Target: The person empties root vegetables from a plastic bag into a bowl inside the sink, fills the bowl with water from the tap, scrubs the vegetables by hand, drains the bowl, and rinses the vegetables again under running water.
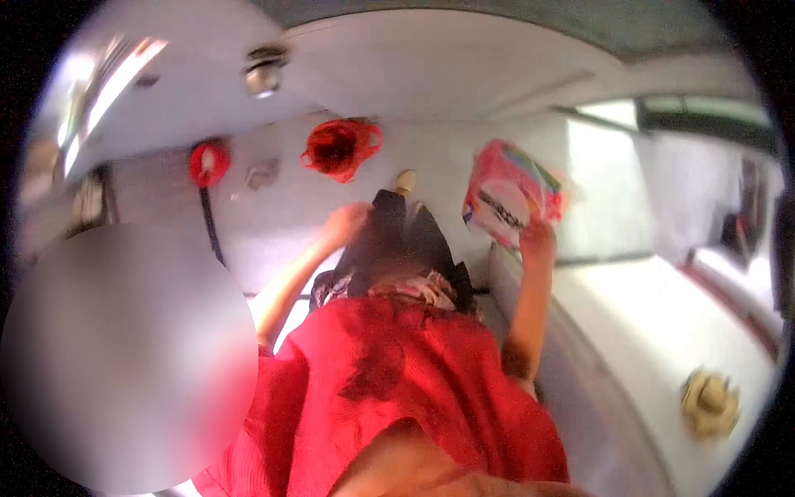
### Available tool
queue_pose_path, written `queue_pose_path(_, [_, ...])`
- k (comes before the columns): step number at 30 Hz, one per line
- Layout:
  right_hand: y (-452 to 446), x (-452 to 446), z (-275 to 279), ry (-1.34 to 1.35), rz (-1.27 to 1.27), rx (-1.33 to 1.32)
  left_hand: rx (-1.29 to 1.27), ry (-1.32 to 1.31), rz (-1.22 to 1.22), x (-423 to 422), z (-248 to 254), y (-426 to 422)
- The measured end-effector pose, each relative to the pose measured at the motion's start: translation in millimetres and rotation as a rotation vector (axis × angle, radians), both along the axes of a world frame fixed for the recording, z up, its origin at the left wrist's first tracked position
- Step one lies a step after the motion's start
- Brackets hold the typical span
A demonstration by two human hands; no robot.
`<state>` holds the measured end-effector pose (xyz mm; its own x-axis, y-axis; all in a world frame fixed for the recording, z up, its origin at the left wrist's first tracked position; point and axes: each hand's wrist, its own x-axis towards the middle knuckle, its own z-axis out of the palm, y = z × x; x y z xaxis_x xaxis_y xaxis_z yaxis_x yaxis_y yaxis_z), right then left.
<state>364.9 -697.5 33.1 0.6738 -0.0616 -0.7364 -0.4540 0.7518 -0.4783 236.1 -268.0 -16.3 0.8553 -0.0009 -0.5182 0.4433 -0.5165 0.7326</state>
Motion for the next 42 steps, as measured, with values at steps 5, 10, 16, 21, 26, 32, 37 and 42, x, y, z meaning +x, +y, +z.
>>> queue_pose_path(5, [-2.4, 14.2, -78.8, 0.089, 0.284, 0.153, 0.19, 0.164, -0.403, -32.8, 45.7, -63.3])
queue_pose_path(10, [74.4, 20.0, -56.2, 0.247, 0.521, 0.291, 0.064, 0.009, -0.355, -158.3, -142.9, -98.8])
queue_pose_path(16, [197.9, -30.1, -39.9, 0.354, 0.715, 0.18, -0.089, 0.244, -0.055, -213.8, -90.4, -51.9])
queue_pose_path(21, [280.7, -67.2, -41.7, 0.313, 0.82, 0.137, -0.169, 0.267, 0.111, -273.0, -93.8, -2.9])
queue_pose_path(26, [380.3, -110.4, -12.1, 0.223, 0.95, 0.096, -0.238, 0.267, 0.225, -324.6, -97.0, 49.8])
queue_pose_path(32, [482.4, -168.2, 2.4, 0.163, 1.088, -0.014, -0.328, 0.265, 0.345, -375.6, -97.5, 99.6])
queue_pose_path(37, [543.5, -199.9, 6.7, 0.17, 1.226, -0.043, -0.379, 0.268, 0.483, -404.9, -100.9, 125.4])
queue_pose_path(42, [591.5, -213.1, 1.4, 0.197, 1.323, -0.025, -0.399, 0.271, 0.682, -439.7, -94.3, 146.5])
